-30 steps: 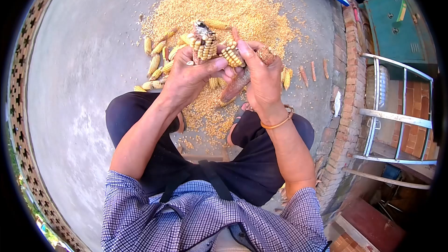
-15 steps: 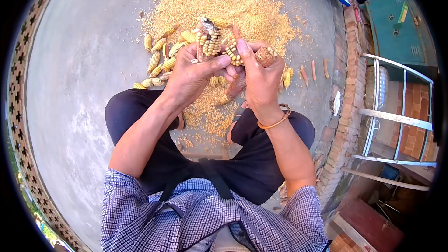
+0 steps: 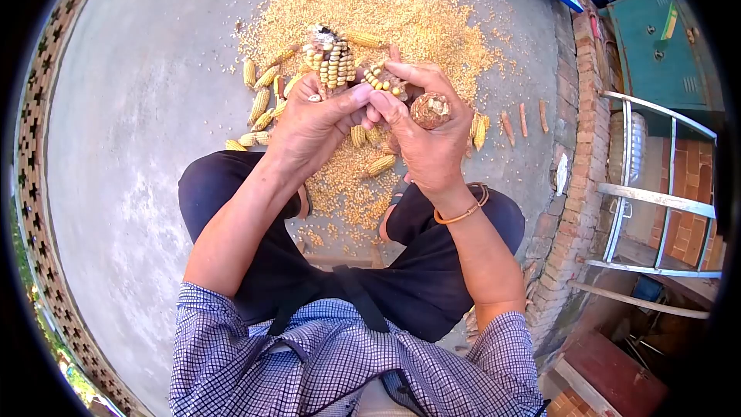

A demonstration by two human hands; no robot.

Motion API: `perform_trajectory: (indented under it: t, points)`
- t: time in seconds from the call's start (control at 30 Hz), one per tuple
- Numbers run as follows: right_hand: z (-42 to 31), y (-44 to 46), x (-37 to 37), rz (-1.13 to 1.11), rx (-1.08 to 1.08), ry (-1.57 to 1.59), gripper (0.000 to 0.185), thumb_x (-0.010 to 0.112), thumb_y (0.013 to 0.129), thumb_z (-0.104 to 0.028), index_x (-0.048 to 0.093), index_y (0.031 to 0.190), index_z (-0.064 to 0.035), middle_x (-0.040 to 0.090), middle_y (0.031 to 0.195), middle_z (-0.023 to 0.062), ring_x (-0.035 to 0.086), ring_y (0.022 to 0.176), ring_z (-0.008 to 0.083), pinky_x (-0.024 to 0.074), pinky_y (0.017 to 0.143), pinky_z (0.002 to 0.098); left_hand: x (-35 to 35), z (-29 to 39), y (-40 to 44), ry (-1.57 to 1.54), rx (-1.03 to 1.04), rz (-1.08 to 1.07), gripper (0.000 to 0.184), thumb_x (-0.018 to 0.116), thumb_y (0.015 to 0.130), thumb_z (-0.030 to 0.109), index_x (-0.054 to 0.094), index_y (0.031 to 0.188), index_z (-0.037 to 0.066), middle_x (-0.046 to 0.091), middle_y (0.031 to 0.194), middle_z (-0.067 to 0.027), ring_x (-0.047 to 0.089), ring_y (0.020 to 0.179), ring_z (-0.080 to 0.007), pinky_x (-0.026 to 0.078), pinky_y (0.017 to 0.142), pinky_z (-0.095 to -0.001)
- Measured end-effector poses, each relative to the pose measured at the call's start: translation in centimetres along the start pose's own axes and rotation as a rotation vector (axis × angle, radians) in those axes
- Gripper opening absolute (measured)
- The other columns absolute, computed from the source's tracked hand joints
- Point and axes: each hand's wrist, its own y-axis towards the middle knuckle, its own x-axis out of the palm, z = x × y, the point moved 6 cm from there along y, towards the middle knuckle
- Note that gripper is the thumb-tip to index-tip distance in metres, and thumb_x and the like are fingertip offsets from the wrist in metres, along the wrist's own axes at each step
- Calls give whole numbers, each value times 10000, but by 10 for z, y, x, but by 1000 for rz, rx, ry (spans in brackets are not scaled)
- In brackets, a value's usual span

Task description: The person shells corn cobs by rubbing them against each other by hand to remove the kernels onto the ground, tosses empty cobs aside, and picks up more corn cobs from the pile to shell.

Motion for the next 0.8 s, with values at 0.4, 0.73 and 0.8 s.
perform_trajectory:
  t: [0.4,0.73,0.8]
  points:
    - [22,-7,-5,100,328,362,57,672,903,-71,684,914,-17,671,731,17,604,623,66,439,968,380,4,-5,-2,74,-13,-16,167,659,926,87,650,1073,10,696,872,-115,673,778,-163,559,686,-278]
    - [35,-14,5,156,607,736,110,654,936,-104,671,997,-14,653,772,32,563,589,73,414,514,222,0,-11,-1,145,-58,19,174,655,929,89,647,1089,20,694,872,-98,644,738,-130,528,654,-253]
    - [34,-14,4,172,612,710,107,650,939,-104,672,996,-15,657,785,40,564,589,77,413,509,222,-3,-13,-1,149,-43,68,201,662,926,91,633,1111,18,689,865,-88,631,718,-118,520,648,-247]
